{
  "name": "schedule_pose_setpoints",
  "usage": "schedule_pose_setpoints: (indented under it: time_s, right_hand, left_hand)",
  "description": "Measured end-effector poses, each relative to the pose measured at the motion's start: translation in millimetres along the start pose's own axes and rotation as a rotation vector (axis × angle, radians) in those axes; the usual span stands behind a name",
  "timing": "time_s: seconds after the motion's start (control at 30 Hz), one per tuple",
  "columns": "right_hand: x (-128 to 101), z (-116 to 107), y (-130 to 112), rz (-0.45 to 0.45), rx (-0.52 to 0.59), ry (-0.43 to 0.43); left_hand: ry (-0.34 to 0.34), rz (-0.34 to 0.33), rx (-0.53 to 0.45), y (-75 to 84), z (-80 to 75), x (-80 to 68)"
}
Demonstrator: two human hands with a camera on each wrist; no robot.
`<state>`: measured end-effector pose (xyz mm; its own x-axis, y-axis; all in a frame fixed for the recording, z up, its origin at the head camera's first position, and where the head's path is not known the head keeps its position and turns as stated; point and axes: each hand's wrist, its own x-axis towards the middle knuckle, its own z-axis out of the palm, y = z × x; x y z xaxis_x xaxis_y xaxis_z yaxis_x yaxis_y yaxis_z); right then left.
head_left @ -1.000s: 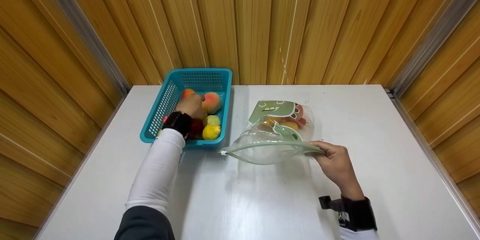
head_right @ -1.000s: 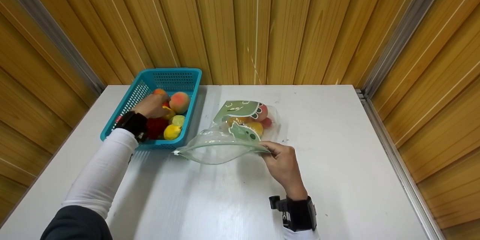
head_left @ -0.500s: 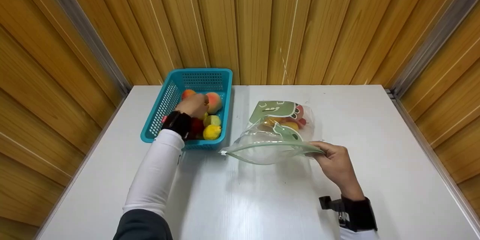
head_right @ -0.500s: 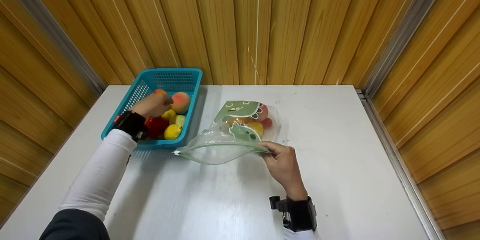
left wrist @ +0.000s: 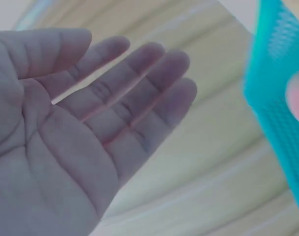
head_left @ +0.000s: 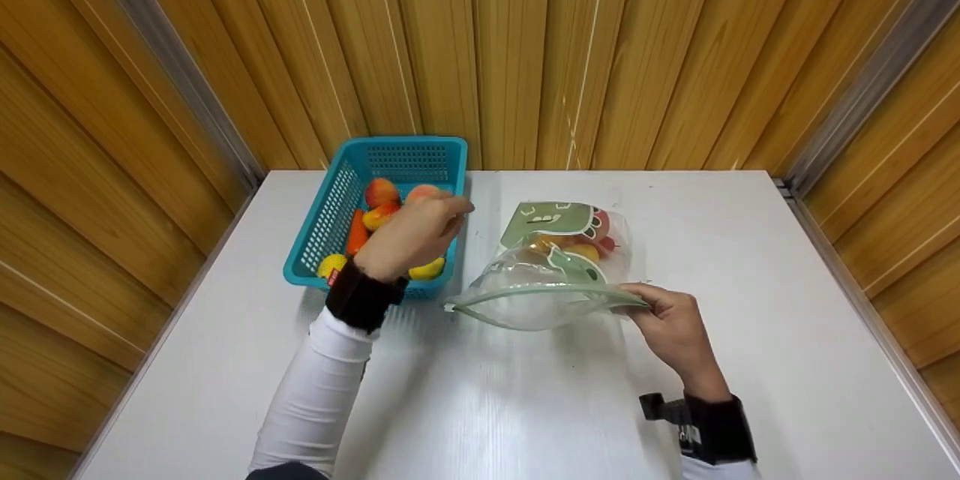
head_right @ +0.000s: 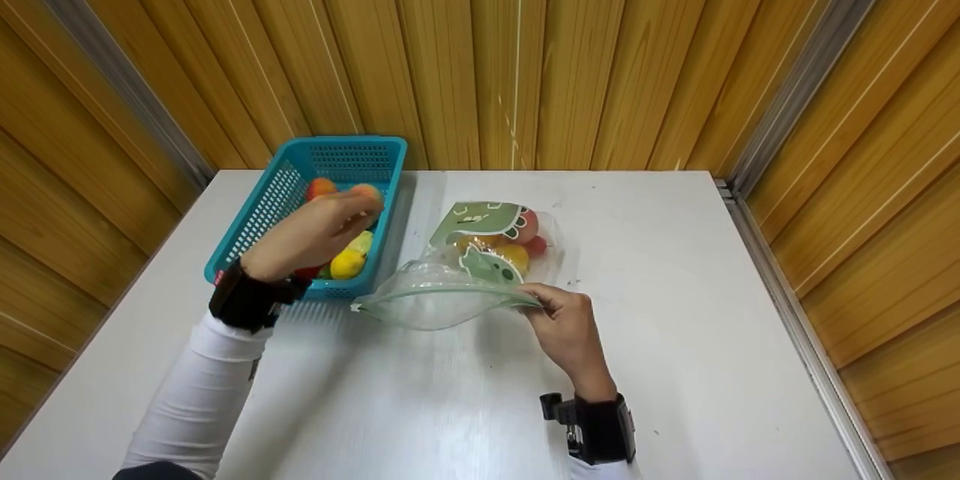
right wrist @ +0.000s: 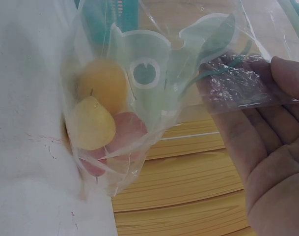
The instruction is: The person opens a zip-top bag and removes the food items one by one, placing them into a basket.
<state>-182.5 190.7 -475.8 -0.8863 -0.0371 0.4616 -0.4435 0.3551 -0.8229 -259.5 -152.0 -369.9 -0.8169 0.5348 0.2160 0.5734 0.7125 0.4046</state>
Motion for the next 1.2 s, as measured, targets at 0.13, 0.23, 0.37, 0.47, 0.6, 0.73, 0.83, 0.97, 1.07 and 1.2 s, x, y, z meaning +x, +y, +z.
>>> schedule_pose_setpoints:
  time_s: [0.13, 0.23, 0.37, 0.47, 0.6, 0.73, 0.83, 0.97, 1.07, 1.2]
  right_hand:
    - [-0.4, -0.1, -1.2, 0.005, -0.007, -0.006]
    - [-1.1, 0.3, -1.6, 0.013, -0.018, -0.007]
    - [-1.0, 0.1, -2.0, 0.014, -0.035, -0.003]
    - [-0.6, 0.2, -1.5, 0.006, -0.038, -0.004]
    - [0.0, 0.4, -1.5, 0.022, -0.028, -0.001]
    - [-0.1, 0.9, -1.9, 0.036, -0.032, -0.003]
    - [-1.0, 1.3, -1.7, 0.037, -0.033, -0.004]
    - [-1.4, 1.6, -2.0, 0.036, -0.028, -0.001]
    - [-1.1, 1.3, -2.6, 0.026, -0.028, 0.001]
    - [-0.8, 0.8, -3.5, 0.027, -0.019, -0.007]
  left_hand:
    - [0.018, 0.05, 0.002, 25.0, 10.3, -14.6]
    - [0.053, 0.111, -0.03, 40.6, 20.0, -24.1]
    - [0.115, 0.237, -0.135, 58.7, 34.0, -36.7]
    - [0.119, 0.302, -0.185, 72.5, 43.8, -45.4]
    - [0.085, 0.329, -0.147, 87.5, 57.6, -50.0]
    - [0.078, 0.305, -0.063, 94.5, 74.5, -47.2]
    - [0.095, 0.279, -0.001, 96.1, 86.8, -42.7]
    - [0.128, 0.252, 0.093, 95.7, 98.7, -37.1]
    - [0.159, 0.235, 0.17, 93.8, 105.4, -32.0]
    - [0.205, 0.212, 0.275, 86.6, 116.1, -22.4]
